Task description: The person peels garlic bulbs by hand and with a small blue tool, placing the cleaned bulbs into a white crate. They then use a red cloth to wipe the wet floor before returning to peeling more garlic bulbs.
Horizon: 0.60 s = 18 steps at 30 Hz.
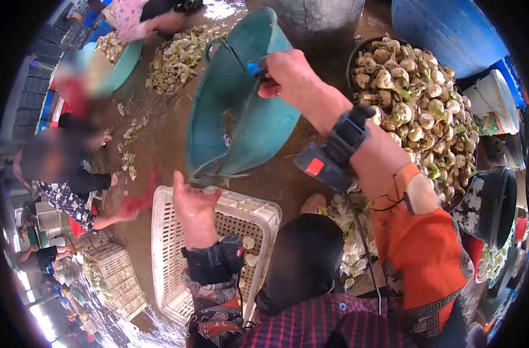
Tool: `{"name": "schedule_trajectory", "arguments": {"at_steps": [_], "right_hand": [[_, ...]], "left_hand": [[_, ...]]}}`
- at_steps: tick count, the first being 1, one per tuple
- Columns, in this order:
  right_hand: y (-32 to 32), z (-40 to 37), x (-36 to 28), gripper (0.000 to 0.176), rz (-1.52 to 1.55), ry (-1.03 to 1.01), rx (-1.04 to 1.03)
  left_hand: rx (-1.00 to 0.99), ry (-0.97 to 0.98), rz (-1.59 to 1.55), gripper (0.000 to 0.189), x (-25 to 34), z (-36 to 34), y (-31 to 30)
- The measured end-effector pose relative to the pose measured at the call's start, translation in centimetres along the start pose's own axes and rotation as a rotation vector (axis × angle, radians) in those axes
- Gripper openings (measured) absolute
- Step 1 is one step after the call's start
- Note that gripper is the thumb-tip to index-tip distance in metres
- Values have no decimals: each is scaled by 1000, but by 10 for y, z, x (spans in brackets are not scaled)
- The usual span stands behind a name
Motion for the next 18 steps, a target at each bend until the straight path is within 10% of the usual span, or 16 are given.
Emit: {"name": "schedule_trajectory", "arguments": {"at_steps": [2, 5, 9, 18], "right_hand": [[-10, -3, 0, 11, 30, -30, -8], [-29, -2, 3, 6, 20, -144, -152], [-40, -5, 30, 19, 41, -186, -226], [-47, -101, -52, 65, 60, -646, -399]], "left_hand": [[119, -135, -167, 61, -17, 9, -11], [-213, 62, 56, 57, -25, 6, 0], [305, 211, 56, 58, -32, -5, -17], [26, 370, 1, 57, -26, -44, 4]]}}
Point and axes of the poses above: each hand's wrist, its own z-axis towards the middle knuckle, its own y-axis out of the palm, x = y × z, the point moved 8 cm from there along z, towards the middle knuckle, and after that the axes turned 2 degrees about -z, right-handed, at the moved point
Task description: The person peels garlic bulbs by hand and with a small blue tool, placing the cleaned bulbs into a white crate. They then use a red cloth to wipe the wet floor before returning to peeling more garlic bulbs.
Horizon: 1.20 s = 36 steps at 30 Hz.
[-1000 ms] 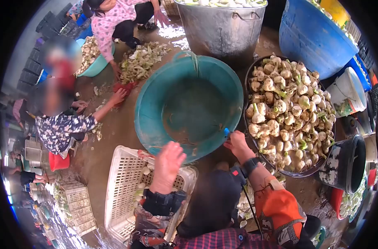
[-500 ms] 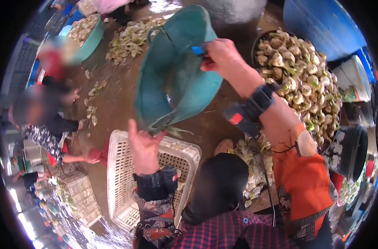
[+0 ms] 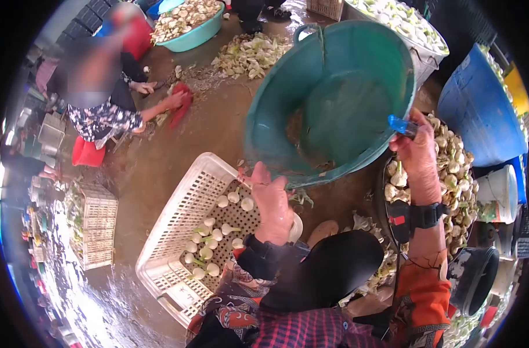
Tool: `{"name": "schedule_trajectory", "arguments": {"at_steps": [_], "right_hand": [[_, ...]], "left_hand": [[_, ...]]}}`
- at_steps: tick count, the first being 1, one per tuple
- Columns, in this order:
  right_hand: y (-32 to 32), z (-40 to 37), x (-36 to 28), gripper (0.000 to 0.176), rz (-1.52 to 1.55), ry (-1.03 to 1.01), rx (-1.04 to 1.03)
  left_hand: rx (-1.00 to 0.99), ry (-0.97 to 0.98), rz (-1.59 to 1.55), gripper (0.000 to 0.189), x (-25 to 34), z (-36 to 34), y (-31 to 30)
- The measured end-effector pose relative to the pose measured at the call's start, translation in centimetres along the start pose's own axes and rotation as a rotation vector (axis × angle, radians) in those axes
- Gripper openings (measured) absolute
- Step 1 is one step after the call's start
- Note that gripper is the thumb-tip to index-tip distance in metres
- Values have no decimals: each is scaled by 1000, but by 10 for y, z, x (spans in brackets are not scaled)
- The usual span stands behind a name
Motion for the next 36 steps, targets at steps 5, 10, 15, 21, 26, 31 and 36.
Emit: {"name": "schedule_trajectory", "arguments": {"at_steps": [5, 10, 15, 21, 26, 31, 36], "right_hand": [[2, 9, -49, 81, -81, -73, -6], [95, 17, -81, 8, -364, -148, -4], [177, 32, -81, 18, -801, -187, -167], [198, 31, -79, 29, -934, -338, -115], [239, 13, -81, 24, -1024, -433, -98], [257, 2, -98, 23, -1007, -548, -192], [272, -8, -97, 28, -734, -362, -174]], "left_hand": [[121, 17, -112, 53, 26, -15, 22], [11, -521, -585, 23, -70, 36, 41], [-159, -852, -927, 13, -80, 18, 86], [-245, -852, -849, 15, -89, 40, 80], [-200, -927, -843, 14, -70, 32, 68], [-436, -230, -198, 18, 0, 27, 40], [-454, -92, -349, 12, 34, 37, 2]]}}
Point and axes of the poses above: each hand's wrist, its own z-axis towards the middle knuckle, its own y-axis out of the palm, x = y × z, the point moved 8 cm from there along z, towards the middle knuckle, and after that the axes turned 2 degrees about -z, right-handed, at the moved point
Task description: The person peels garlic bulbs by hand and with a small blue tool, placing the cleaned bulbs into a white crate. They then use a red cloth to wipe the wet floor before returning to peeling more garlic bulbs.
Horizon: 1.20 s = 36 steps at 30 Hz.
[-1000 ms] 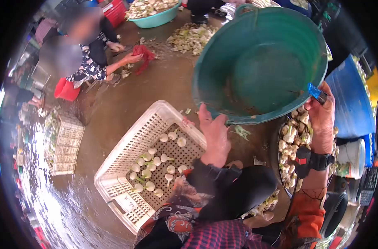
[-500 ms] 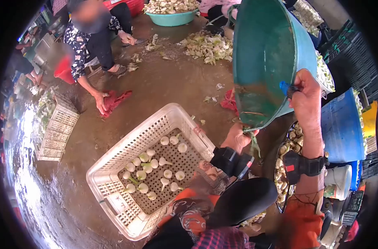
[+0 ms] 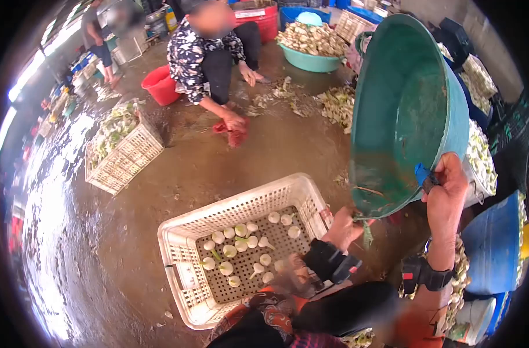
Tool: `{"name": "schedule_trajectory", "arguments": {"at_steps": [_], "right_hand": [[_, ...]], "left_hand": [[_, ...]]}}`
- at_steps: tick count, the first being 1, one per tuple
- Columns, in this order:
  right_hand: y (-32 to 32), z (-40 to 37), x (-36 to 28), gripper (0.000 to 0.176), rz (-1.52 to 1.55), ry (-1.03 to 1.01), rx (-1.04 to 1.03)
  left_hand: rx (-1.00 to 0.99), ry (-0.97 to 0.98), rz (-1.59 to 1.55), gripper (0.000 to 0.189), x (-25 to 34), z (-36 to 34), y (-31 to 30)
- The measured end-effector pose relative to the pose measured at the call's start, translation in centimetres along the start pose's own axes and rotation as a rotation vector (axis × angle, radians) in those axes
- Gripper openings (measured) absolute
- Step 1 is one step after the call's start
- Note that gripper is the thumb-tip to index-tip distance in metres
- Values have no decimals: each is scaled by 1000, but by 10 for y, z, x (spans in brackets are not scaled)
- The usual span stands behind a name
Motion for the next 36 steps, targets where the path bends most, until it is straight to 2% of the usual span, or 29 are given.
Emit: {"name": "schedule_trajectory", "arguments": {"at_steps": [3, 5, 6, 7, 8, 9, 12, 14, 15, 17, 18, 19, 20, 21, 24, 27, 28, 29, 31, 33, 34, 36], "right_hand": [[19, 1, -3, 23, 286, 40, -80], [33, 1, -12, 19, 477, 84, -87], [39, 1, -10, 22, 566, 42, -182], [42, -2, -12, 34, 532, 32, -216], [43, -4, -8, 36, 558, 80, -238], [43, -7, 1, 39, 579, 134, -253], [23, -27, 50, 39, 364, 153, -322], [22, -64, 105, 37, 278, 123, -429], [25, -83, 127, 36, 240, 98, -487], [36, -126, 166, 34, 168, 323, -609], [48, -137, 169, 33, -102, 183, -741], [59, -144, 158, 38, -193, 159, -856], [71, -152, 161, 30, -202, 128, -830], [84, -157, 153, 27, -248, 177, -897], [128, -187, 165, 28, -400, 319, -1118], [132, -213, 186, 33, -505, 453, -821], [129, -224, 195, 36, -446, 575, -800], [131, -230, 202, 35, -424, 619, -824], [131, -235, 214, 34, -381, 698, -887], [123, -237, 223, 33, -361, 798, -883], [121, -238, 228, 34, -347, 843, -885], [123, -251, 245, 33, -232, 987, -846]], "left_hand": [[-60, 324, 566, 13, 64, -13, -27], [113, 389, 948, 14, 105, -15, -67], [194, 434, 1081, 15, 135, -21, -76], [194, 726, 942, 22, 171, -33, -69], [368, 417, 1244, 14, 191, -37, -91], [443, 924, 1761, 19, 227, -75, -59], [542, 695, 1718, 18, 275, -88, -97], [634, 820, 1882, 26, 290, -116, -101], [672, 790, 1893, 34, 299, -128, -100], [710, 551, 1908, 37, 321, -127, -165], [760, 540, 1935, 38, 330, -132, -191], [809, 527, 1963, 39, 337, -136, -208], [805, 344, 1890, 39, 341, -137, -216], [801, 163, 1812, 39, 342, -138, -224], [842, 326, 2108, 40, 354, -149, -258], [794, 246, 2216, 42, 344, -155, -264], [1058, 351, 1621, 41, 353, -166, -278], [1232, 414, 1001, 41, 343, -175, -299], [1244, 423, 491, 38, 317, -170, -289], [1064, 390, 721, 34, 321, -147, -240], [1070, 523, 793, 31, 321, -136, -213], [754, 659, 1243, 26, 299, -113, -153]]}}
Point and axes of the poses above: each hand's wrist, its own z-axis towards the middle knuckle, its own y-axis out of the palm, x = y × z, the point moved 8 cm from there along z, towards the middle knuckle, and after that the axes turned 2 degrees about -z, right-handed, at the moved point
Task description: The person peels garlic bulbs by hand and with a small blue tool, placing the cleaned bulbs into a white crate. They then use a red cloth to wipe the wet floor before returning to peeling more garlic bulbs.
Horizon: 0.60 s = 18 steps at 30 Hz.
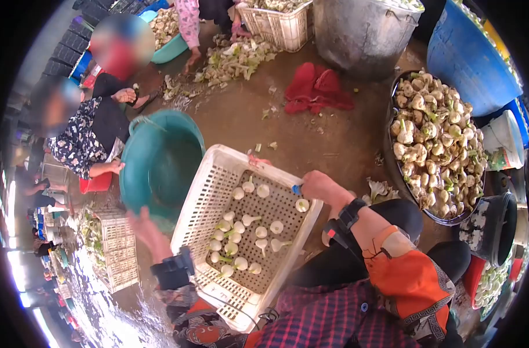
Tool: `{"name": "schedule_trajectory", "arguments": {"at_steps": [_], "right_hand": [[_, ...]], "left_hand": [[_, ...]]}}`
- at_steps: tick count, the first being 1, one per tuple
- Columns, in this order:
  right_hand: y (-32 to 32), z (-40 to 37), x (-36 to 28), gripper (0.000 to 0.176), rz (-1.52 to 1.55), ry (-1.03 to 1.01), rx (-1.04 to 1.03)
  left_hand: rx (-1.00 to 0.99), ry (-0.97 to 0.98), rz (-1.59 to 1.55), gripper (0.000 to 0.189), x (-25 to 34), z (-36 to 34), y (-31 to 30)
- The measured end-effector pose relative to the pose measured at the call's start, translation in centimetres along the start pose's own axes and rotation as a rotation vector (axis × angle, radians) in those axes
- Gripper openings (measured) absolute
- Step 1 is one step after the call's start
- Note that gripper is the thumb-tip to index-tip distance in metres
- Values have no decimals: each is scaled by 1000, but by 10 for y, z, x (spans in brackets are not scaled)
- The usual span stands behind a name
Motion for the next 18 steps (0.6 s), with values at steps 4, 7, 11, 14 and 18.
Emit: {"name": "schedule_trajectory", "arguments": {"at_steps": [4, 7, 11, 14, 18], "right_hand": [[-2, -18, -14, 30, 136, -4, 95], [-12, -63, -54, 29, 252, -175, 159], [-8, -132, -104, 29, 341, -600, 253], [0, -158, -127, 36, 549, -746, -204], [-104, -172, -97, 40, 502, -787, -129]], "left_hand": [[-710, -825, -400, 29, -16, -133, 146], [-746, -932, -322, 31, -24, -168, 200], [-847, -944, -419, 21, 17, -152, 184], [-589, -752, -294, 42, 35, -109, 121], [-714, -742, -465, 58, 54, -60, 51]]}}
Point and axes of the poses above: each hand's wrist, its own z-axis towards the middle knuckle, its own y-axis out of the palm, x = y × z, the point moved 8 cm from there along z, towards the middle knuckle, and after that the axes turned 2 degrees about -z, right-handed, at the moved point
